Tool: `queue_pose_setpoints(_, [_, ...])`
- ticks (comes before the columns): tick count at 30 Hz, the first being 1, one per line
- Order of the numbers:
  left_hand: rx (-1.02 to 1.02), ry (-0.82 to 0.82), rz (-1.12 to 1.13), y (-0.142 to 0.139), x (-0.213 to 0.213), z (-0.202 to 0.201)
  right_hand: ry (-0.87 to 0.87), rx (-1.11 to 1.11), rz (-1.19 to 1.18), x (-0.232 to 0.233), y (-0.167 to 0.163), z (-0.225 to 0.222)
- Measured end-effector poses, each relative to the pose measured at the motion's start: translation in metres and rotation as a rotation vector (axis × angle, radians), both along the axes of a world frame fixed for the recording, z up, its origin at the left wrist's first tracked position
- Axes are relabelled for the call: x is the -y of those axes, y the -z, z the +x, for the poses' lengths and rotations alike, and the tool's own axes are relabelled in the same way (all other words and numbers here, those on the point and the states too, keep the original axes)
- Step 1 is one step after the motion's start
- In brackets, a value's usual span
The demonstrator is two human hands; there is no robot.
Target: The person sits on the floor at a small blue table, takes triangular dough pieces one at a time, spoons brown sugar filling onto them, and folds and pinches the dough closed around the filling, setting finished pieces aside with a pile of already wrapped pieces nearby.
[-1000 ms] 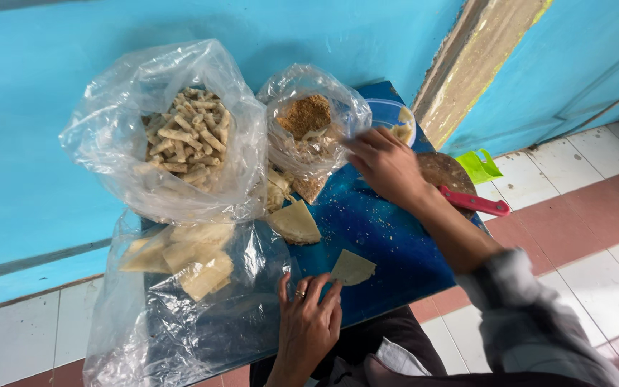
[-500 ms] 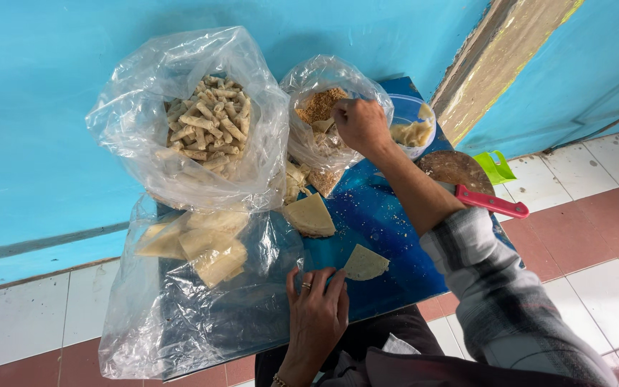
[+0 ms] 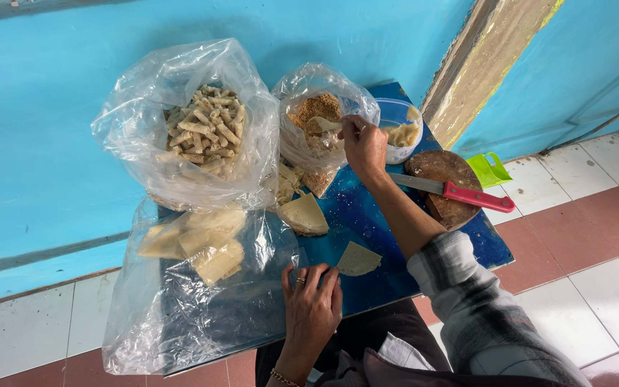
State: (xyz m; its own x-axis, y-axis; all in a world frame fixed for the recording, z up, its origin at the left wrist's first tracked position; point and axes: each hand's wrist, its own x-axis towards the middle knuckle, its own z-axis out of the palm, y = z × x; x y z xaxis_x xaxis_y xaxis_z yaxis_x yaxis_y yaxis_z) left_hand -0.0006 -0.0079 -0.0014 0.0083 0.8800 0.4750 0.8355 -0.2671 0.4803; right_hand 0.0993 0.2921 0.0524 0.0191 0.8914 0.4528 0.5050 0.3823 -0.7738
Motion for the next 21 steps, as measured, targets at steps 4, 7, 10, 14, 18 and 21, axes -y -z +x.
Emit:
queue_pose_setpoints(4, [0.007,0.002,0.007,0.000,-0.001,0.000,-0.017,0.028,0.107,-0.001,0.003,0.004])
queue_pose_setpoints(7, [0.009,0.003,0.005,0.001,-0.001,0.000,-0.018,0.033,0.141,-0.002,0.005,0.005])
queue_pose_setpoints(10, [0.007,0.003,0.010,0.002,-0.001,0.000,-0.015,-0.009,0.081,-0.002,0.002,0.004])
queue_pose_setpoints(14, [0.025,0.002,0.044,0.001,-0.001,-0.001,-0.056,-0.213,-0.106,0.008,-0.007,0.010])
queue_pose_setpoints(18, [0.109,-0.010,0.088,-0.003,0.000,-0.004,-0.183,-0.381,-0.227,0.039,-0.008,0.041])
queue_pose_setpoints(21, [0.174,-0.018,0.057,-0.010,0.003,-0.008,-0.280,-0.480,-0.342,0.079,0.002,0.081])
